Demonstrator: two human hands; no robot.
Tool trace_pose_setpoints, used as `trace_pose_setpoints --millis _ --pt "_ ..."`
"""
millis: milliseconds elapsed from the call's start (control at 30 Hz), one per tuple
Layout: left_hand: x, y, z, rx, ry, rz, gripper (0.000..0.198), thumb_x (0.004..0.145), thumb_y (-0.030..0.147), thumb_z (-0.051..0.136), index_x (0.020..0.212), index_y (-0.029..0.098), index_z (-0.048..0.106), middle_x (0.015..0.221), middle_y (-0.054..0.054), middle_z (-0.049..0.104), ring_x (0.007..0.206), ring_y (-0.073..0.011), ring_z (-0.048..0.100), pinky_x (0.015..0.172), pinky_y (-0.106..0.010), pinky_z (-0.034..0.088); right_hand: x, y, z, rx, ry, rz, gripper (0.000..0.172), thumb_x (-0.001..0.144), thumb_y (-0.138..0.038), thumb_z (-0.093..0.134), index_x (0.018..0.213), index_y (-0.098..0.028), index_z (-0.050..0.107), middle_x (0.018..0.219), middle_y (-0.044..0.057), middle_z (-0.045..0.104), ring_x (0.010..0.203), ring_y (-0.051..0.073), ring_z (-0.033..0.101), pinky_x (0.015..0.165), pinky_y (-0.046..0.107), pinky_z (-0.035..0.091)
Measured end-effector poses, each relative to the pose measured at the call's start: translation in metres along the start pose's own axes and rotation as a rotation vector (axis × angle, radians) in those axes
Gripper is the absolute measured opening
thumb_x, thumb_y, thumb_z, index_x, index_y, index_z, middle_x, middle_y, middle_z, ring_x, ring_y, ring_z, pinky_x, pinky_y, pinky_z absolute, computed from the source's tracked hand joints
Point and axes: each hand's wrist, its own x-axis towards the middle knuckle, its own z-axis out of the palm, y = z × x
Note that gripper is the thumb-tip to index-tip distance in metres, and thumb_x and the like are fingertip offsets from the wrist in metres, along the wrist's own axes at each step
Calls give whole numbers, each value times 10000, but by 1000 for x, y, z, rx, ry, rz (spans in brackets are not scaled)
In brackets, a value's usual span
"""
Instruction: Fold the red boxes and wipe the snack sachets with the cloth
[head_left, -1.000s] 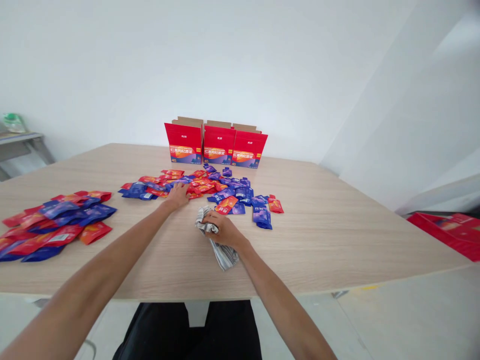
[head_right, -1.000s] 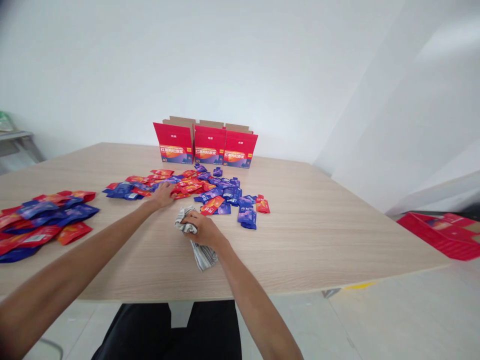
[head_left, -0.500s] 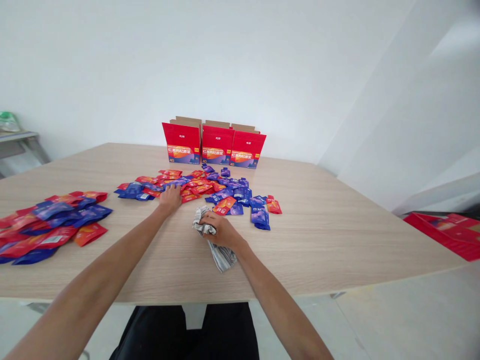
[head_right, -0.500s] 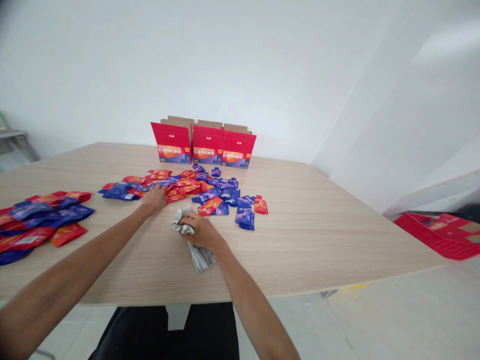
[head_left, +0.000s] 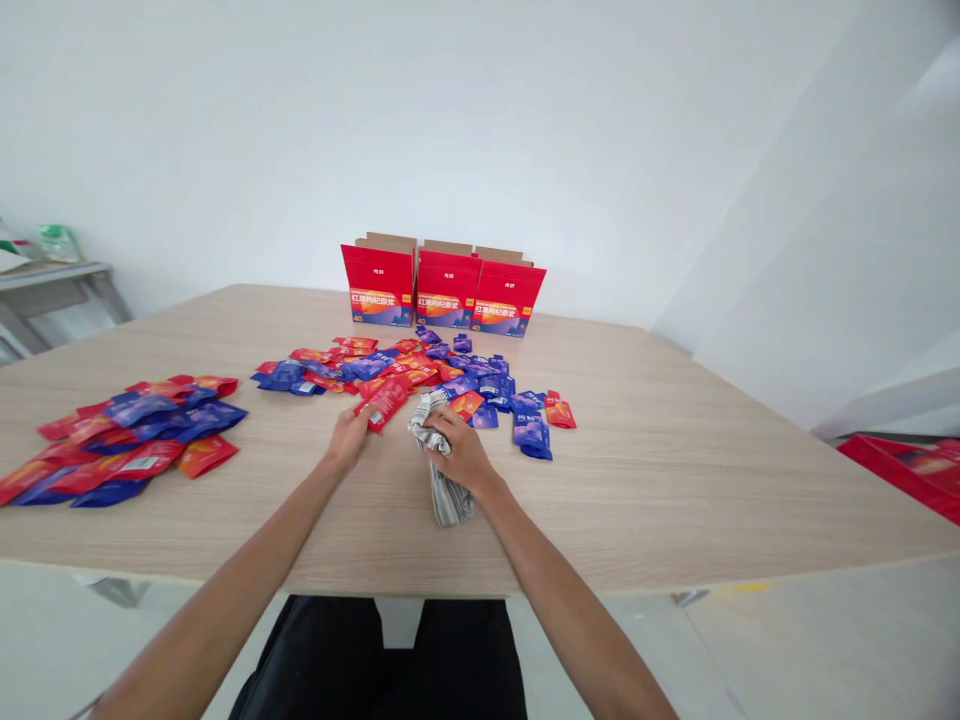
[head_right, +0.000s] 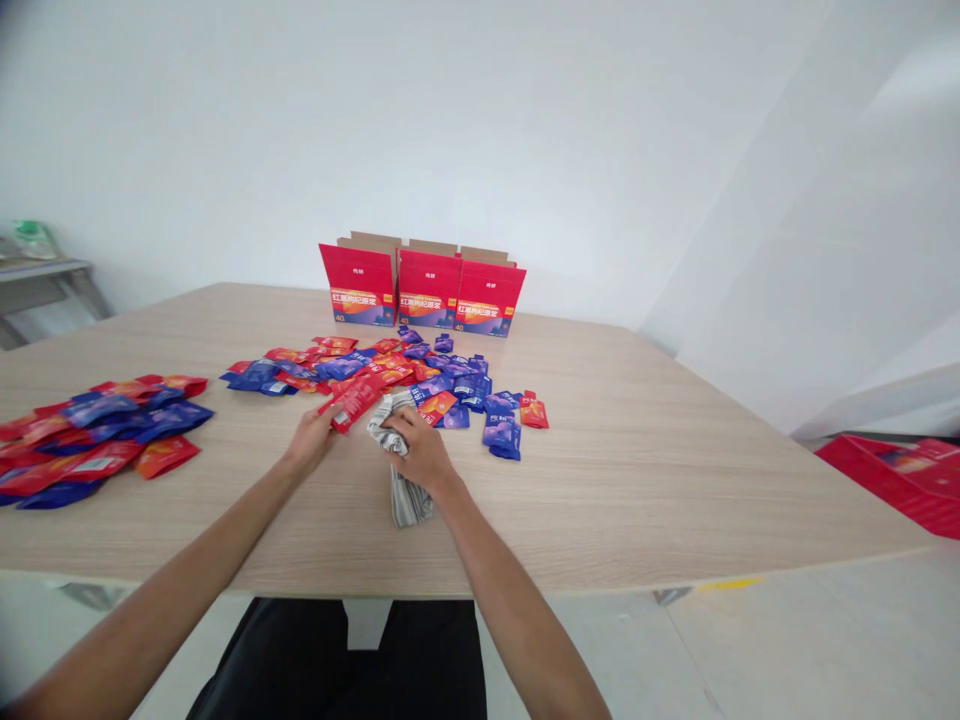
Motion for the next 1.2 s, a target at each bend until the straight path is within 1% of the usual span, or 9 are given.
trace_pose_setpoints --millis 100,200,267,367,500,700,900,1133,1200 --pt "-33 -1 19 -342 -193 -149 264 777 332 789 927 117 756 815 -66 746 683 -175 629 625 -273 499 -1 1 1 -38 43 36 302 844 -128 657 1125 -232 695 1166 88 653 1112 247 655 976 377 552" --pt "-57 6 31 -517 -376 -263 198 844 242 750 995 115 764 882 -80 770 707 -173 657 633 -272 525 -1 1 0 -50 36 30 297 850 -127 647 1124 -231 696 1156 87 648 1104 251 651 960 380 559" --pt "-64 10 32 -618 -484 -360 173 917 256 681 992 121 758 906 -94 775 731 -197 682 644 -303 552 -1 0 -1 -50 19 11 295 851 -123 645 1120 -232 698 1148 84 645 1101 250 647 965 381 559" --pt "-65 12 28 -680 -590 -478 278 1008 331 570 976 120 749 894 -113 769 737 -226 698 656 -351 577 -2 -2 -1 -46 -56 -38 296 856 -133 666 1135 -229 698 1161 81 643 1108 246 644 976 375 555" --pt "-63 4 26 -645 -608 -489 277 1027 266 535 894 126 733 812 -94 750 701 -202 685 677 -324 569 -2 -4 2 -105 -174 -107 354 833 -137 707 1172 -237 699 1180 80 647 1105 247 645 961 368 556" --pt "-64 -7 33 -596 -577 -429 236 1012 271 588 867 144 725 772 -65 728 677 -198 669 625 -296 535 -2 -1 2 -217 -166 -110 383 823 -140 704 1197 -221 692 1234 113 645 1132 271 638 977 401 557" --pt "-65 -5 32 -627 -559 -429 209 986 223 623 837 120 728 766 -75 725 674 -176 653 681 -276 538 -4 -4 4 -171 -291 -248 349 826 -165 728 1171 -212 699 1237 116 670 1108 266 664 941 387 578" --pt "-66 -2 32 -603 -589 -470 281 1031 329 563 934 124 730 799 -95 732 646 -209 663 583 -308 529 -2 0 -3 -248 -50 -19 394 838 -110 654 1216 -215 690 1248 121 646 1158 270 643 999 409 568" --pt "-66 -3 32 -602 -587 -475 293 1034 337 555 929 126 729 803 -94 735 644 -206 664 593 -309 536 -3 0 -5 -225 -56 -17 376 844 -111 653 1203 -217 692 1232 116 649 1151 266 643 995 405 566"
